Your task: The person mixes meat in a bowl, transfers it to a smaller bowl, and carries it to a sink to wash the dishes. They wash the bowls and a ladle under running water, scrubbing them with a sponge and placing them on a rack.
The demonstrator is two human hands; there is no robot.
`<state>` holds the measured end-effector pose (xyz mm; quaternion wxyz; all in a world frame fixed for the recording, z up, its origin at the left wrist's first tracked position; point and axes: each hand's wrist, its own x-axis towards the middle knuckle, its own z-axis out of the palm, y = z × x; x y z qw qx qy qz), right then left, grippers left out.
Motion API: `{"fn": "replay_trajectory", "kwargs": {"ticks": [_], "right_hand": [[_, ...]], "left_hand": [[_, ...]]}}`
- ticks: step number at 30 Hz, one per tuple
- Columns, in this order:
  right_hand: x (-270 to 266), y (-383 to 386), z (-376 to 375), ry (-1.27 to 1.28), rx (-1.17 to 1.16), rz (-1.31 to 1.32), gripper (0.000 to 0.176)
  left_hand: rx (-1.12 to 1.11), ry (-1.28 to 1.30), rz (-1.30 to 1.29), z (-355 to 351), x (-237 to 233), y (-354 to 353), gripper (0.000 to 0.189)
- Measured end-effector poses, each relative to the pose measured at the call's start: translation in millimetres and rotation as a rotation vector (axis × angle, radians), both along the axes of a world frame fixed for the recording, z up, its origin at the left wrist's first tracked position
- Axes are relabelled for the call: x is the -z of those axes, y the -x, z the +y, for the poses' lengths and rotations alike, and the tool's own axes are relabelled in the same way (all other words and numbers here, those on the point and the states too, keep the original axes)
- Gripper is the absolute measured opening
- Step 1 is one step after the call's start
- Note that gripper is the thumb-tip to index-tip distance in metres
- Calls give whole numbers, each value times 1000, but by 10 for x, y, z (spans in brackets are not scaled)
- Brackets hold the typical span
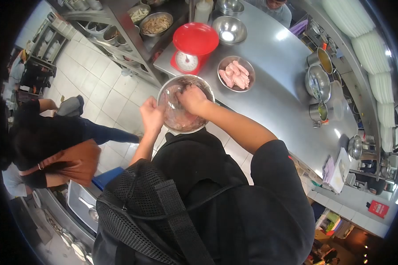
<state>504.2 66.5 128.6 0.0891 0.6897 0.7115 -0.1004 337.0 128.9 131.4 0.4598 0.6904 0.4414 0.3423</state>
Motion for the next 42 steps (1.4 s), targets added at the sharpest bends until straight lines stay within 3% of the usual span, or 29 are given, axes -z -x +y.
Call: {"fn": "replay_trajectory", "kwargs": {"ticks": [2, 4, 5, 10, 14, 17, 19, 20, 22, 23, 24, 26, 29, 33, 35, 39, 41, 42], "right_hand": [[-5, -19, -7, 44, 41, 89, 40], [28, -44, -80, -87, 110, 383, 49], [44, -56, -71, -86, 110, 382, 49], [8, -99, -48, 132, 68, 622, 56], [77, -144, -105, 74, 112, 644, 50], [92, -326, -127, -108, 153, 723, 42], [-118, -437, -157, -224, 275, 972, 41], [-217, -473, -179, -220, 275, 968, 41], [-485, -517, -241, -279, 452, 1316, 36], [-685, -532, -287, -255, 504, 1300, 34], [-729, -600, -320, -251, 506, 1300, 34], [-766, -791, -380, -234, 511, 1749, 33], [-1042, -1139, -507, -283, 544, 1868, 35], [-627, -1720, -674, -504, 821, 1591, 31], [-188, -1899, -701, -546, 991, 1015, 30], [197, -1954, -700, -567, 863, 819, 29], [-27, -1842, -717, -549, 846, 202, 26], [-113, -1800, -713, -546, 851, 209, 26]], "left_hand": [[7, 16, -28, 23, -17, -3, 35], [-22, 146, -130, 6, -145, -9, 29], [-22, 146, -131, 11, -138, -11, 29], [15, 151, -140, 4, -32, -80, 27], [47, 184, -176, -23, -26, -150, 27], [38, 152, -164, 17, -20, -214, 28], [63, 97, -136, 29, 6, -243, 39], [61, 101, -140, 13, -12, -264, 39], [37, 263, -171, -55, -136, -314, 35], [36, 268, -172, -65, -92, -334, 35], [35, 244, -188, -63, -15, -344, 34], [30, 223, -193, -81, 17, -341, 33], [23, 262, -218, -91, -31, -369, 31], [20, 274, -236, -83, -53, -362, 28], [20, 259, -207, -93, -99, -347, 29], [-35, 338, -237, -66, -40, -268, 30], [-58, 337, -217, -18, 85, -198, 31], [-64, 338, -235, 9, 161, -154, 31]]}}
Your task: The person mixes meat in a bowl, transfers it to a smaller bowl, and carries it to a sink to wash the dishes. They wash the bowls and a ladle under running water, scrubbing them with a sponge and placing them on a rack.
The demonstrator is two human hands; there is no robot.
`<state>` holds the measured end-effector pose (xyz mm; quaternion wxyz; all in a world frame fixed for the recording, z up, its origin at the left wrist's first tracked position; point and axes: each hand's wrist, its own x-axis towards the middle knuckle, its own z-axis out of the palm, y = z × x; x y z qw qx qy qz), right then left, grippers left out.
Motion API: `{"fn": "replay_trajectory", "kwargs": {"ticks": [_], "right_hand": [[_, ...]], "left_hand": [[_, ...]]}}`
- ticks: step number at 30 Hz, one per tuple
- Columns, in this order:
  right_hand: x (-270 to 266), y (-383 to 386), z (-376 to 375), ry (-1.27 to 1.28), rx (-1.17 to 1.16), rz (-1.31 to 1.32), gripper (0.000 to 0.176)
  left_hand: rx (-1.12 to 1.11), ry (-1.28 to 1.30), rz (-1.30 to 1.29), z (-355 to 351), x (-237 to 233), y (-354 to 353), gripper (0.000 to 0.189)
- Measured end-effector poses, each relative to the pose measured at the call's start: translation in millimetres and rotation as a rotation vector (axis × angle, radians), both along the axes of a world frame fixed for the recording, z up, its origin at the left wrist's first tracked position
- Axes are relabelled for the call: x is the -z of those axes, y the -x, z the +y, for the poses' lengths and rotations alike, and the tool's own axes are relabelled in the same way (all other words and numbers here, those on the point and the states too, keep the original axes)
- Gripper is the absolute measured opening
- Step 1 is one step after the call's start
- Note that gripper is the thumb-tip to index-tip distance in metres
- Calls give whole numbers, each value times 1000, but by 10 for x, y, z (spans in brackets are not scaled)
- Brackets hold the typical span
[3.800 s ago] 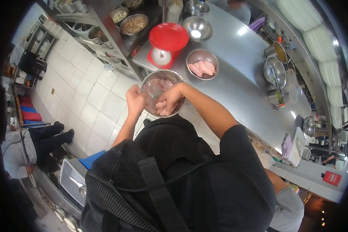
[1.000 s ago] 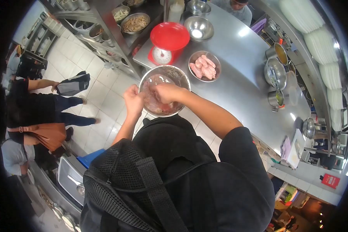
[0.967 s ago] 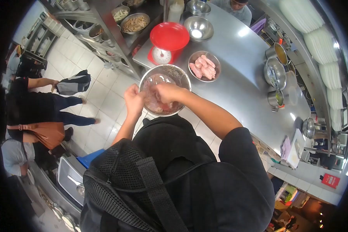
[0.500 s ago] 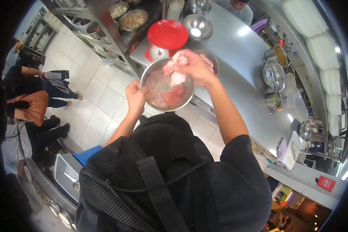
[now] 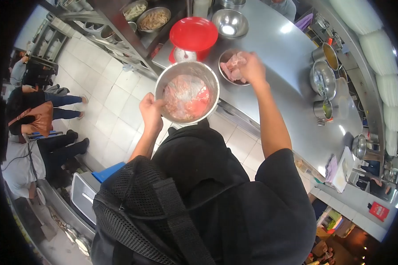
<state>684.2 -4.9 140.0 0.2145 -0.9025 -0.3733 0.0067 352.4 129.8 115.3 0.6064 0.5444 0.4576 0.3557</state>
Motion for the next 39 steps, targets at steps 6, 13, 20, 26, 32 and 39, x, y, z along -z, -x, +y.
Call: {"fn": "replay_trajectory", "kwargs": {"ticks": [6, 13, 20, 26, 32, 39], "right_hand": [[-545, 1031, 371, -479, -398, 530, 25], [173, 1996, 776, -202, -351, 877, 40], [-91, 2022, 837, -83, -314, 937, 31], [-206, 1692, 785, -46, -431, 821, 23], [205, 1862, 676, 200, -587, 617, 40], [130, 1890, 714, 251, -663, 1077, 55]], "left_hand": [[-35, -10, -82, -37, -44, 59, 31], [72, -138, -27, -178, -274, 5, 31], [135, -291, 95, -180, -326, 65, 27], [53, -242, 96, -75, -250, 129, 28], [50, -234, 3, -53, -291, 69, 27], [35, -253, 54, 4, -215, 62, 26]]}}
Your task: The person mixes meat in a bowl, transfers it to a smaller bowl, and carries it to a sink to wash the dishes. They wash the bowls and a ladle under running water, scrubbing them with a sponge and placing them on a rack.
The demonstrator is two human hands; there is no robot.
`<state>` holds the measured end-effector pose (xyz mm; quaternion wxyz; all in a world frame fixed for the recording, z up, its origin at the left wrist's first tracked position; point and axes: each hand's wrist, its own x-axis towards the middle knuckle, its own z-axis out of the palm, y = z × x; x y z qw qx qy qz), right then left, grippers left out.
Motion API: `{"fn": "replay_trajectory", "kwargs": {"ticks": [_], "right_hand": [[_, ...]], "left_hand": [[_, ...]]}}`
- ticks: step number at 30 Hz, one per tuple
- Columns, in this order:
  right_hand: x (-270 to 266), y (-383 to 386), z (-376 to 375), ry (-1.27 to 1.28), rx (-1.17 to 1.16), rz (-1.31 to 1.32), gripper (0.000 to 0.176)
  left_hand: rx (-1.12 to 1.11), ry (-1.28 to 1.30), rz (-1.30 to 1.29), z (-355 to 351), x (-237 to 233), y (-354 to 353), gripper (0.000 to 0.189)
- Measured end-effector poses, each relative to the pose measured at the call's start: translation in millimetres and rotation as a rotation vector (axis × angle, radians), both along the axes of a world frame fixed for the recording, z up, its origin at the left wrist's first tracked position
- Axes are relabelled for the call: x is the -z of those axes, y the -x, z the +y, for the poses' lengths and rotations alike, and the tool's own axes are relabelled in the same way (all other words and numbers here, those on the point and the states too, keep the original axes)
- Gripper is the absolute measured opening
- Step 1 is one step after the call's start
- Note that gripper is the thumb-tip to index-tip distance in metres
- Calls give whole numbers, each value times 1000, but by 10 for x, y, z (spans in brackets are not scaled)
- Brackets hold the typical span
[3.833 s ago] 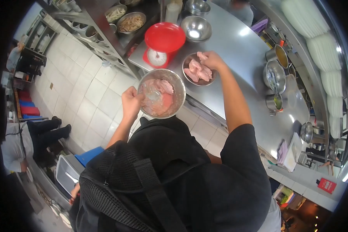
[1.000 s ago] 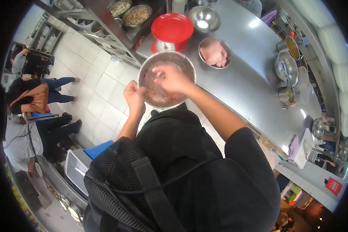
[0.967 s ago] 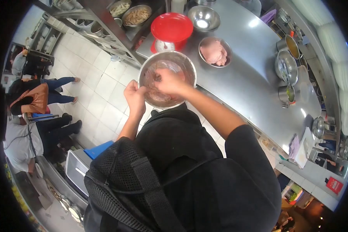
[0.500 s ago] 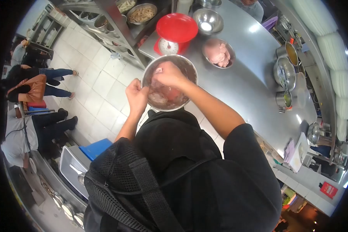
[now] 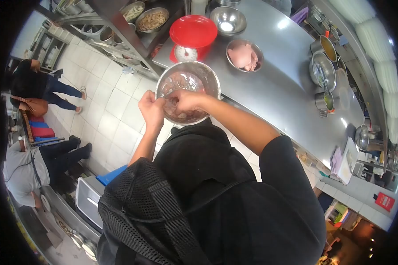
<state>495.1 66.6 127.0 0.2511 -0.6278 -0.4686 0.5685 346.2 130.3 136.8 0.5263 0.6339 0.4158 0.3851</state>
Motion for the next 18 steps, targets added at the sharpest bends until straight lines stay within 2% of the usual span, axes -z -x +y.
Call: {"fn": "replay_trajectory", "kwargs": {"ticks": [5, 7, 9, 10, 12, 13, 15, 16, 18], "right_hand": [[27, 18, 58, 41, -160, 23, 59], [23, 10, 67, 17, -189, 27, 61], [142, -26, 99, 101, -244, 44, 61], [-22, -23, 83, 102, -248, 39, 61], [-336, -63, -6, 238, -16, 159, 58], [-239, -132, -23, 237, -19, 152, 58], [-46, -255, -82, 43, 103, 290, 56], [-51, -305, -133, 46, 113, 289, 56], [-124, -405, -188, 155, 75, 500, 47]], "left_hand": [[19, -2, -26, -42, 58, -25, 26], [45, 83, -12, -39, 85, -36, 26], [75, 99, -12, -57, 36, -72, 26], [108, 115, -11, -58, -13, -91, 27], [118, 66, 29, -43, -67, -94, 28], [132, 18, 74, -31, -81, -104, 29], [110, 81, 31, -11, -58, -128, 30], [95, 144, -2, -20, -44, -141, 31], [97, 183, -35, -22, -46, -209, 30]]}}
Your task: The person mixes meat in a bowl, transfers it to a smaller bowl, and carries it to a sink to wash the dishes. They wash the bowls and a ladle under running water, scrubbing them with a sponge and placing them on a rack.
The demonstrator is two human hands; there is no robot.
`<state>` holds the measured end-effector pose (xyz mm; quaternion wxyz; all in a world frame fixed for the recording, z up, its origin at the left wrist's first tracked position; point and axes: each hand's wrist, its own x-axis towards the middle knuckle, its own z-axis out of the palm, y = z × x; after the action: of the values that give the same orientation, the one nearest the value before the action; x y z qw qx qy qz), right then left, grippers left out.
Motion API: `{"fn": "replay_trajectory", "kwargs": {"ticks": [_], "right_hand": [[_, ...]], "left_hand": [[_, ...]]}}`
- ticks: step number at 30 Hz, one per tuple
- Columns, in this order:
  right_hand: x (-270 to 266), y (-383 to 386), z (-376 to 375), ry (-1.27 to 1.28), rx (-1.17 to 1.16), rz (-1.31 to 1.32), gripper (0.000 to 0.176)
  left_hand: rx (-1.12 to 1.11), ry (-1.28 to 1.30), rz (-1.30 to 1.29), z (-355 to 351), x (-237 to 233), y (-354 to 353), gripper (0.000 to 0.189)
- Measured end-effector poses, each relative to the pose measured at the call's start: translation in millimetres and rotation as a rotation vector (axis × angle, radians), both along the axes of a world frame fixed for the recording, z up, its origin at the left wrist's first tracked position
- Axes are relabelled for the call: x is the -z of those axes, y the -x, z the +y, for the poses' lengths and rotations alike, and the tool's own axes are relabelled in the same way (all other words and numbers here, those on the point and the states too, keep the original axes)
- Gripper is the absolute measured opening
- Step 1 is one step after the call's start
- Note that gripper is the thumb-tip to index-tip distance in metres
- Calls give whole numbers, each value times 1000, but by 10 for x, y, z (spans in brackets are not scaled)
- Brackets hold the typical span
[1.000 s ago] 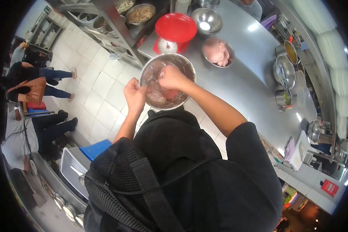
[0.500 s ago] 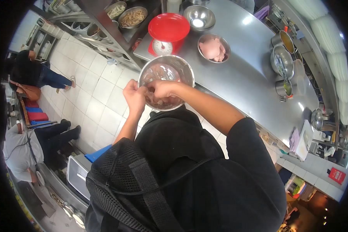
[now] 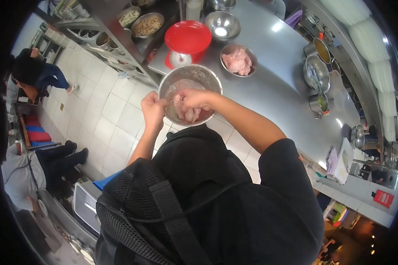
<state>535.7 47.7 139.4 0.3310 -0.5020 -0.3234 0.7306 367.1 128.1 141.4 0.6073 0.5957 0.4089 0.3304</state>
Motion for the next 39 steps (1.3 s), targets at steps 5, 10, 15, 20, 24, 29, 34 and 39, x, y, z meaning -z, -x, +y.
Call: {"fn": "replay_trajectory", "kwargs": {"ticks": [5, 10, 15, 20, 24, 29, 34, 39], "right_hand": [[-277, 28, -45, 91, -76, -259, 54], [-449, -31, -18, 118, -256, -574, 51], [-453, -395, -166, 91, -111, -267, 40], [-780, -996, -365, 72, 110, 2, 40], [-1239, -1486, -499, -181, 246, 79, 39], [-1257, -2114, -562, -260, 403, 0, 33], [-690, -2637, -466, -66, 462, -207, 32], [-124, -2849, -371, 121, 465, -433, 34]], "left_hand": [[49, -137, 67, -16, -84, -177, 22], [92, -166, 31, -133, -153, -334, 26], [60, -174, 9, -183, -187, -464, 26], [58, -142, -4, -184, -282, -695, 26], [75, -87, 40, -243, -239, -933, 24], [73, -7, 74, -344, -170, -1047, 26], [12, -11, 71, -352, -117, -960, 30], [-43, 39, 118, -349, -175, -806, 30]]}}
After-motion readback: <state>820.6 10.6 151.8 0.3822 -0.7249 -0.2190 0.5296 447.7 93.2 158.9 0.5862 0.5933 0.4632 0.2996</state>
